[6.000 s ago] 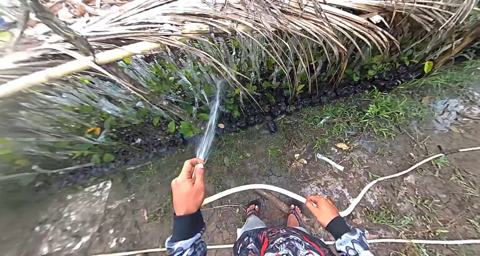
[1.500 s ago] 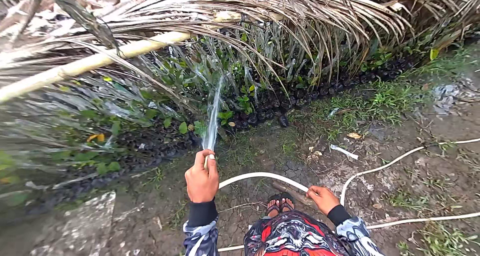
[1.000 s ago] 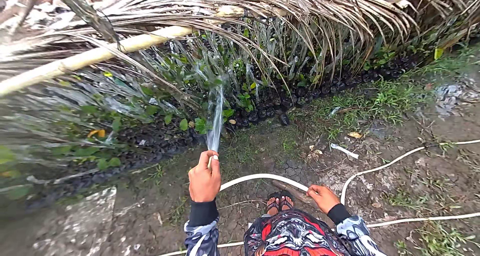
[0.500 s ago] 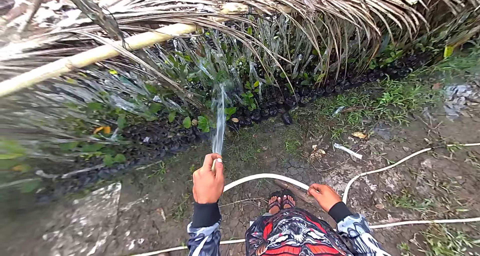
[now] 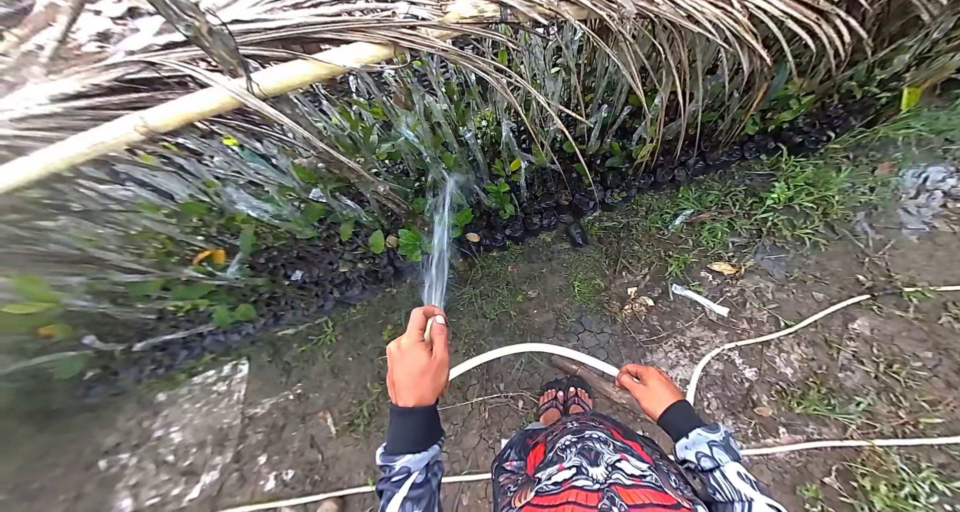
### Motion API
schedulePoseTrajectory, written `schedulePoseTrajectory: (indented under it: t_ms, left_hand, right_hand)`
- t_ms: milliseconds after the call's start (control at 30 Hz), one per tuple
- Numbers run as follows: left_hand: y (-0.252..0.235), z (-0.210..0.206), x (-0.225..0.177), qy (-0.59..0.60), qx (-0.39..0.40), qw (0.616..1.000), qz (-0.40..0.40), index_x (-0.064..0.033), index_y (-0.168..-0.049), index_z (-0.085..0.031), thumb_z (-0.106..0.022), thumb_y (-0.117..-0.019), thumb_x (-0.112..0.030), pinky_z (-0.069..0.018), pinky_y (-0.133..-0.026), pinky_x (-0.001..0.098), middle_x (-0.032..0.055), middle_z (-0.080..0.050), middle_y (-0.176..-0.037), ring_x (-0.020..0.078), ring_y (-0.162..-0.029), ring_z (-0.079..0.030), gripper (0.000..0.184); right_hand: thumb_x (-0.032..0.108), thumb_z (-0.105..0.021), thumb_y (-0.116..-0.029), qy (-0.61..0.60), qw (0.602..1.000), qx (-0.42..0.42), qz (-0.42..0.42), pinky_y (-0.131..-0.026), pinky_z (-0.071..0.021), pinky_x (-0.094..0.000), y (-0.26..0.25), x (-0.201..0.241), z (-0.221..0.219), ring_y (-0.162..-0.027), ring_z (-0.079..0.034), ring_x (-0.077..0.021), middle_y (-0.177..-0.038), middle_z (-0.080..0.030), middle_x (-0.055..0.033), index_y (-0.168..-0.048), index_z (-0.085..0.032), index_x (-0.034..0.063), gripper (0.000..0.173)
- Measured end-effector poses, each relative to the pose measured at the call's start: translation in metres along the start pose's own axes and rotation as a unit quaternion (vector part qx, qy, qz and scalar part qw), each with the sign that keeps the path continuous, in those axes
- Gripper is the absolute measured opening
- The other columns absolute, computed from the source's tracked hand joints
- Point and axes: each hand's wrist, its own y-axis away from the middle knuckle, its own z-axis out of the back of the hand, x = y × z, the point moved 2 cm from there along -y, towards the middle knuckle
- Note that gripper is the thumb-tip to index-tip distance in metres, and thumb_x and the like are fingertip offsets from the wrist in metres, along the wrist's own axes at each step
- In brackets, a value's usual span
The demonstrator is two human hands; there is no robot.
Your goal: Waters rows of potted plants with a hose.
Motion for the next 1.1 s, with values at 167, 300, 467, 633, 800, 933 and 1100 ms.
schedulePoseTrajectory:
  t_ms: [167,300,467,633,800,933,1100]
  left_hand:
    - [-0.001,0.003,0.002,0.002,-0.01,1.0,-0.012,-0.0114,-0.109,-0.069,-0.045,-0.1014,-0.033,-0.047,-0.053,0.0372,-0.0004,-0.062,-0.066,0.0121,-0.055,-0.058,0.033]
    - [0.0,0.004,0.005,-0.003,0.015,1.0,0.002,-0.0122,-0.11,-0.069,-0.045,-0.1012,-0.033,-0.0464,-0.053,0.0389,-0.0002,-0.061,-0.065,0.013,-0.054,-0.057,0.033]
    - [0.006,0.005,0.004,0.008,0.013,1.0,0.008,-0.0103,-0.11,-0.069,-0.046,-0.1005,-0.033,-0.0464,-0.053,0.039,0.0,-0.06,-0.066,0.0129,-0.054,-0.056,0.034]
    - [0.011,0.005,0.006,-0.01,0.053,0.998,0.028,-0.012,-0.112,-0.069,-0.045,-0.1014,-0.034,-0.0473,-0.056,0.0425,0.0016,-0.062,-0.067,0.0161,-0.057,-0.059,0.034]
    - [0.015,0.006,0.005,-0.007,0.029,0.999,0.021,-0.0117,-0.11,-0.069,-0.045,-0.101,-0.034,-0.0461,-0.054,0.0386,-0.0006,-0.06,-0.065,0.0124,-0.054,-0.056,0.034]
    - [0.018,0.006,0.004,-0.017,0.063,0.997,0.029,-0.0121,-0.111,-0.069,-0.045,-0.1012,-0.034,-0.0466,-0.055,0.0425,0.0013,-0.062,-0.067,0.0155,-0.056,-0.057,0.034]
    - [0.023,0.005,0.003,-0.021,0.066,0.997,0.03,-0.013,-0.111,-0.069,-0.045,-0.1013,-0.035,-0.0459,-0.054,0.0414,0.0001,-0.06,-0.065,0.0144,-0.054,-0.056,0.034]
  right_hand:
    - [0.037,-0.051,-0.107,-0.002,1.0,-0.002,0.009,-0.094,-0.0485,-0.0604,-0.002,-0.006,-0.004,-0.103,-0.068,-0.0351,-0.103,-0.074,-0.0168,-0.11,-0.076,0.0111,0.036]
    - [0.037,-0.052,-0.1072,-0.005,1.0,-0.001,0.012,-0.093,-0.0489,-0.0593,-0.002,-0.007,-0.005,-0.102,-0.068,-0.0349,-0.101,-0.074,-0.0169,-0.109,-0.076,0.0102,0.036]
    - [0.038,-0.052,-0.1065,-0.01,1.0,0.006,0.011,-0.094,-0.0488,-0.061,0.001,-0.008,-0.004,-0.103,-0.068,-0.0358,-0.102,-0.074,-0.0173,-0.109,-0.076,0.01,0.037]
    - [0.038,-0.052,-0.1065,-0.006,1.0,0.012,0.007,-0.093,-0.0489,-0.0599,0.001,-0.01,-0.003,-0.102,-0.068,-0.0346,-0.102,-0.073,-0.0164,-0.109,-0.076,0.0109,0.036]
    - [0.038,-0.051,-0.1066,-0.002,1.0,0.01,0.012,-0.093,-0.0491,-0.0599,0.001,-0.011,-0.004,-0.103,-0.068,-0.0347,-0.102,-0.074,-0.0164,-0.11,-0.076,0.0112,0.037]
    - [0.038,-0.052,-0.1059,0.004,1.0,0.015,0.02,-0.094,-0.0485,-0.0607,0.002,-0.011,-0.003,-0.105,-0.068,-0.0349,-0.104,-0.074,-0.0164,-0.11,-0.076,0.011,0.036]
    - [0.038,-0.052,-0.1059,0.004,1.0,0.012,0.025,-0.093,-0.049,-0.0604,0.001,-0.015,-0.007,-0.103,-0.068,-0.0347,-0.102,-0.074,-0.0166,-0.108,-0.076,0.0105,0.037]
